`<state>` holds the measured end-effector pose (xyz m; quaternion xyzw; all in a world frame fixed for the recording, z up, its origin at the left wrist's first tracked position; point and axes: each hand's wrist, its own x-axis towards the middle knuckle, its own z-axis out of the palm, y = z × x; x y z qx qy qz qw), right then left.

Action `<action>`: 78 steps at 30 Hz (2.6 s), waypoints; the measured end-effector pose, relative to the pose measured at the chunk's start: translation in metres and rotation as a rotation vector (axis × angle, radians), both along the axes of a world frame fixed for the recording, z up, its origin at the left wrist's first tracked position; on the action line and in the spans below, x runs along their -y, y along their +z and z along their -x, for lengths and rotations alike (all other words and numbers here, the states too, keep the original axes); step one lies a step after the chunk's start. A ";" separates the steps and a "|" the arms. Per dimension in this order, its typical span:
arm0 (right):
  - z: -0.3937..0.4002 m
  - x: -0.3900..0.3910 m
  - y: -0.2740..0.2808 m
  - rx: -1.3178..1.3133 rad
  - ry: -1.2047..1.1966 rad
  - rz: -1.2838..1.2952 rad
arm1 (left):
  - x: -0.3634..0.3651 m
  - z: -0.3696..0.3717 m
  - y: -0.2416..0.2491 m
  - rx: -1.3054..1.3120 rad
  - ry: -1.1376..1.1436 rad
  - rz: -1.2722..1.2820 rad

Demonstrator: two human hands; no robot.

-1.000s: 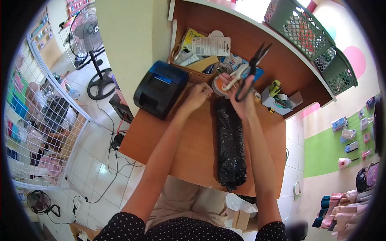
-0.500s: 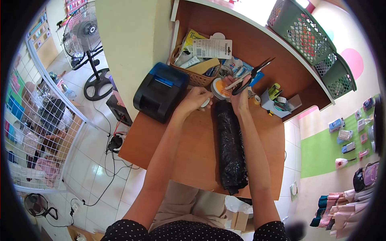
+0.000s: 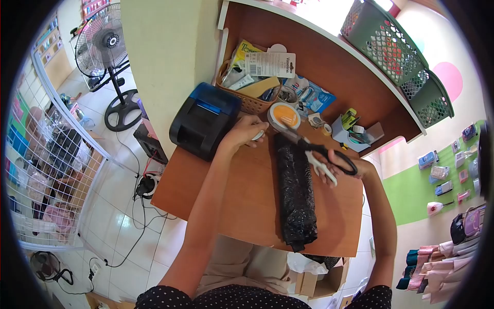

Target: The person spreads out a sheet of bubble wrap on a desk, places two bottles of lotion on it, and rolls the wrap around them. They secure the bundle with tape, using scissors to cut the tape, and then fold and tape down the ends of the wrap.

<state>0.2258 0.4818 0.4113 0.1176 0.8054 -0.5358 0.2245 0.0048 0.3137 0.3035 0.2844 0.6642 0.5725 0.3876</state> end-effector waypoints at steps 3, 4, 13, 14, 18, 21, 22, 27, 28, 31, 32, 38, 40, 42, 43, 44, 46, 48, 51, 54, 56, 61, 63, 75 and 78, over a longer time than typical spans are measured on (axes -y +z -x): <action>-0.004 0.001 -0.009 0.210 -0.043 -0.092 | 0.001 0.000 -0.002 0.041 0.005 -0.020; -0.004 0.000 -0.010 0.224 -0.080 -0.108 | 0.001 0.000 -0.002 0.050 0.005 -0.039; 0.027 0.016 -0.008 0.202 -0.122 -0.229 | 0.001 0.000 0.001 0.059 -0.046 0.025; 0.030 0.016 -0.008 0.182 -0.101 -0.228 | 0.001 0.000 0.001 0.060 -0.046 0.026; 0.036 0.018 -0.010 0.158 -0.128 -0.240 | 0.001 0.001 0.000 0.070 -0.016 -0.008; 0.037 0.017 -0.012 0.145 -0.133 -0.240 | 0.002 0.003 0.000 0.084 -0.017 -0.006; 0.037 0.015 -0.013 0.147 -0.135 -0.251 | 0.003 0.003 0.000 0.088 -0.020 -0.002; 0.018 0.012 -0.015 0.126 -0.141 -0.136 | 0.001 0.009 -0.010 -0.031 0.007 0.050; 0.006 0.012 -0.018 0.027 -0.190 -0.059 | 0.000 0.010 -0.011 -0.095 -0.009 0.075; -0.030 0.008 -0.021 -0.106 -0.361 -0.036 | 0.001 0.008 -0.010 -0.146 0.028 0.031; -0.042 0.005 -0.022 -0.146 -0.488 -0.090 | 0.000 0.008 -0.012 -0.143 0.029 0.033; -0.088 -0.014 -0.054 -0.072 -0.496 -0.771 | -0.002 0.004 -0.013 -0.295 0.065 -0.019; -0.088 -0.002 -0.059 -0.155 -0.500 -0.980 | -0.003 0.008 -0.018 -0.239 0.050 -0.069; -0.088 0.007 -0.064 -0.166 -0.489 -1.027 | -0.004 0.010 -0.019 -0.176 0.026 -0.124; -0.087 0.010 -0.066 -0.176 -0.476 -1.078 | -0.003 0.010 -0.019 -0.109 0.002 -0.182; -0.087 0.011 -0.071 -0.196 -0.501 -1.082 | -0.003 0.010 -0.018 -0.111 0.000 -0.180; -0.090 0.004 -0.084 -0.234 -0.495 -1.099 | -0.001 0.009 -0.014 -0.058 -0.028 -0.201; -0.091 0.003 -0.087 -0.269 -0.487 -1.116 | 0.000 0.008 -0.013 -0.037 -0.028 -0.213; -0.090 0.007 -0.083 -0.251 -0.503 -1.062 | -0.001 0.008 -0.013 -0.020 -0.027 -0.230; -0.086 0.010 -0.077 -0.300 -0.455 -1.081 | -0.003 0.010 -0.016 -0.062 -0.017 -0.218; -0.069 0.027 -0.061 -0.444 -0.601 -1.170 | -0.004 0.010 -0.019 -0.097 -0.008 -0.202; 0.015 0.056 -0.041 -0.823 -0.458 -1.085 | -0.010 0.011 -0.026 -0.165 0.049 -0.232; 0.055 0.055 -0.053 -0.903 -0.313 -1.147 | -0.009 0.010 -0.025 -0.163 0.048 -0.224; 0.114 0.056 -0.082 -0.824 -0.262 -1.356 | -0.003 -0.016 -0.007 -0.610 0.320 0.051; 0.116 0.058 -0.082 -0.897 -0.266 -1.372 | -0.004 -0.016 -0.009 -0.618 0.313 0.075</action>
